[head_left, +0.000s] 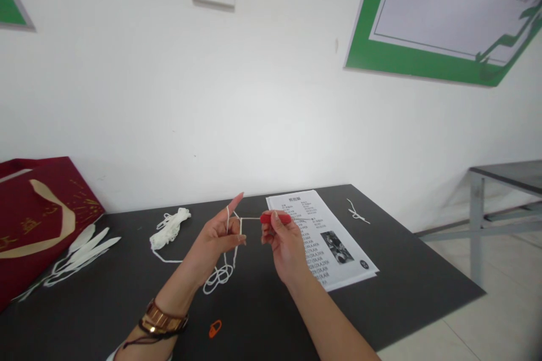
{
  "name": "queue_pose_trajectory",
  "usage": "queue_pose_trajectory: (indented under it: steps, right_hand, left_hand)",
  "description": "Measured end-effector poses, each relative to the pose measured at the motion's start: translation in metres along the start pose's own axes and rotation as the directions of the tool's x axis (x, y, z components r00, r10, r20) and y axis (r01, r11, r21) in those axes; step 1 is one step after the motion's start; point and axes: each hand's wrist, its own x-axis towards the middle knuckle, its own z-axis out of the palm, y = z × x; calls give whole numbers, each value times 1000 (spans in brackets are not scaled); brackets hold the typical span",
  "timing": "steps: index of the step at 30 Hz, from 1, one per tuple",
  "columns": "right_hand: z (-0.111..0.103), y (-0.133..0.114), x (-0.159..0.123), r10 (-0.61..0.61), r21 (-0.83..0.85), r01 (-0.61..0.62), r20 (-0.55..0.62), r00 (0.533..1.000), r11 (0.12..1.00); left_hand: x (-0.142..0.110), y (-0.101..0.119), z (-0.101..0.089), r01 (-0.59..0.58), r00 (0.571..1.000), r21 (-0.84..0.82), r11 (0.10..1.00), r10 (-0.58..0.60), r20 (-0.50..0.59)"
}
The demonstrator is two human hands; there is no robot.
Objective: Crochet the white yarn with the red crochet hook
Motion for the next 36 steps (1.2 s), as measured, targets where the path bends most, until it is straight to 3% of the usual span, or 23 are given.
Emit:
queue_pose_trajectory:
  steps: [3,5,6,8,9,11,13,16,20,23,29,36]
  right_hand:
    - [0,1,-5,-212,-321,212,37,977,923]
    - [-1,2,-10,-363,-550,397,175,915,734]
    - [-2,4,-12,-415,-619,498,287,863,607]
    - [-4,6,-15,-456,-640,668,499,737,379]
    - [-5,6,-16,-463,-623,720,563,684,306]
    - [-6,5,-17,-497,-594,760,592,635,264]
    - [-5,3,-17,-529,-581,742,536,658,334]
    - [-2,-1,-18,-521,-537,662,414,746,522]
    - [3,-3,-17,-433,-423,522,293,852,741]
    - [4,-4,-13,-348,-312,408,230,909,858]
    - [2,-6,-5,-208,-128,223,118,971,967]
    - [0,-11,-4,-165,-82,175,114,980,981]
  left_hand:
    - [3,-9,3,-57,993,130,990,70,-95]
    - [4,-17,6,-66,983,219,974,101,-155]
    - [4,-20,8,-66,978,229,971,109,-180]
    - [3,-23,11,-73,974,127,989,98,-205]
    - [2,-22,12,-70,977,21,997,73,-202]
    - [0,-17,13,-25,992,-212,977,-2,-127]
    - [-3,-9,11,16,997,-396,918,-43,-59]
    - [-5,-1,7,51,998,-564,824,-61,1]
    - [-4,0,1,82,996,-688,722,-48,69]
    - [-4,-2,-4,111,992,-730,675,-33,120]
    - [-4,1,-8,118,989,-729,674,-11,150]
    - [-5,1,-10,126,988,-737,664,-14,157]
